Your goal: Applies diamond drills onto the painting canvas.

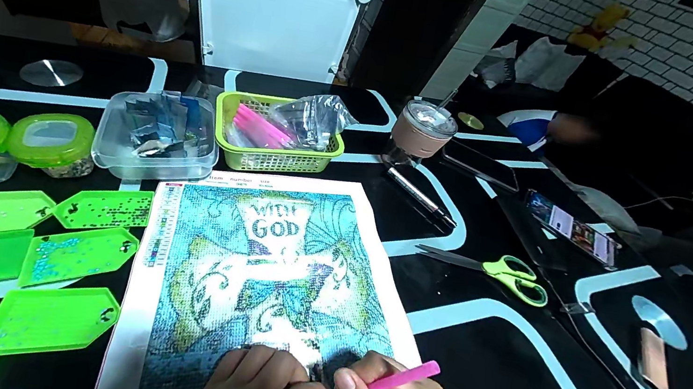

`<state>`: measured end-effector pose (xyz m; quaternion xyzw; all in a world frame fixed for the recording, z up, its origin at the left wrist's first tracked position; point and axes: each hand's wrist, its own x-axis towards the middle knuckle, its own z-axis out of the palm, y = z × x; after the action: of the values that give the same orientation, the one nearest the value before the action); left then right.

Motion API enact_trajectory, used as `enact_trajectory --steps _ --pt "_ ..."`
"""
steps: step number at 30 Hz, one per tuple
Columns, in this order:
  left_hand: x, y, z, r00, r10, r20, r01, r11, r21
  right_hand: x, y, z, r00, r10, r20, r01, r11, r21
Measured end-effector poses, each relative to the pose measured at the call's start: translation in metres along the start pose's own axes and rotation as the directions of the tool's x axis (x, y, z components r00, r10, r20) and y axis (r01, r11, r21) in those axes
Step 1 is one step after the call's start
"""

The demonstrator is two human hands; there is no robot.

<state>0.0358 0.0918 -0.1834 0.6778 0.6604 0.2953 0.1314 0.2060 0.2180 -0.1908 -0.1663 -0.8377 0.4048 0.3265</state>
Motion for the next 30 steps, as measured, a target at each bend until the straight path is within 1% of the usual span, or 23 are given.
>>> enact_trajectory --steps 3,5,7,9,12,14,17,21,25,30 --pt "0.000 0.000 0.001 1.000 -0.002 0.003 0.002 1.000 -0.003 0.001 0.000 -0.003 1.000 0.028 -0.012 -0.027 0.997 0.068" --pt "0.001 -0.001 0.001 1.000 0.000 0.010 0.000 1.000 -0.008 0.001 0.000 -0.008 0.991 0.123 -0.046 -0.112 0.975 0.191" --pt "0.001 0.000 0.000 1.000 -0.006 0.019 0.006 1.000 -0.009 0.005 0.003 -0.017 0.967 0.238 -0.095 -0.199 0.931 0.305" --pt "0.002 0.001 -0.002 0.999 -0.014 0.036 0.015 1.000 -0.017 0.011 0.011 -0.029 0.937 0.307 -0.169 -0.238 0.911 0.336" --pt "0.002 0.001 -0.003 0.999 -0.012 0.046 0.013 0.999 -0.040 0.016 0.024 -0.040 0.903 0.339 -0.263 -0.269 0.925 0.269" --pt "0.002 0.000 -0.004 0.999 -0.002 0.047 0.004 0.999 -0.044 0.015 0.030 -0.041 0.899 0.332 -0.285 -0.280 0.937 0.208" --pt "0.001 -0.001 -0.004 0.999 0.004 0.042 -0.002 0.999 -0.048 0.013 0.033 -0.037 0.899 0.315 -0.303 -0.269 0.945 0.186" --pt "0.000 -0.001 -0.004 0.999 0.005 0.036 -0.004 0.999 -0.045 0.012 0.035 -0.034 0.913 0.273 -0.303 -0.236 0.959 0.154" --pt "0.000 0.000 -0.005 0.998 -0.013 0.057 0.016 0.999 -0.048 0.012 0.036 -0.033 0.920 0.257 -0.295 -0.234 0.966 0.110" --pt "0.000 -0.001 -0.005 0.999 -0.004 0.045 0.006 0.999 -0.033 0.011 0.036 -0.031 0.932 0.224 -0.286 -0.216 0.975 0.059"
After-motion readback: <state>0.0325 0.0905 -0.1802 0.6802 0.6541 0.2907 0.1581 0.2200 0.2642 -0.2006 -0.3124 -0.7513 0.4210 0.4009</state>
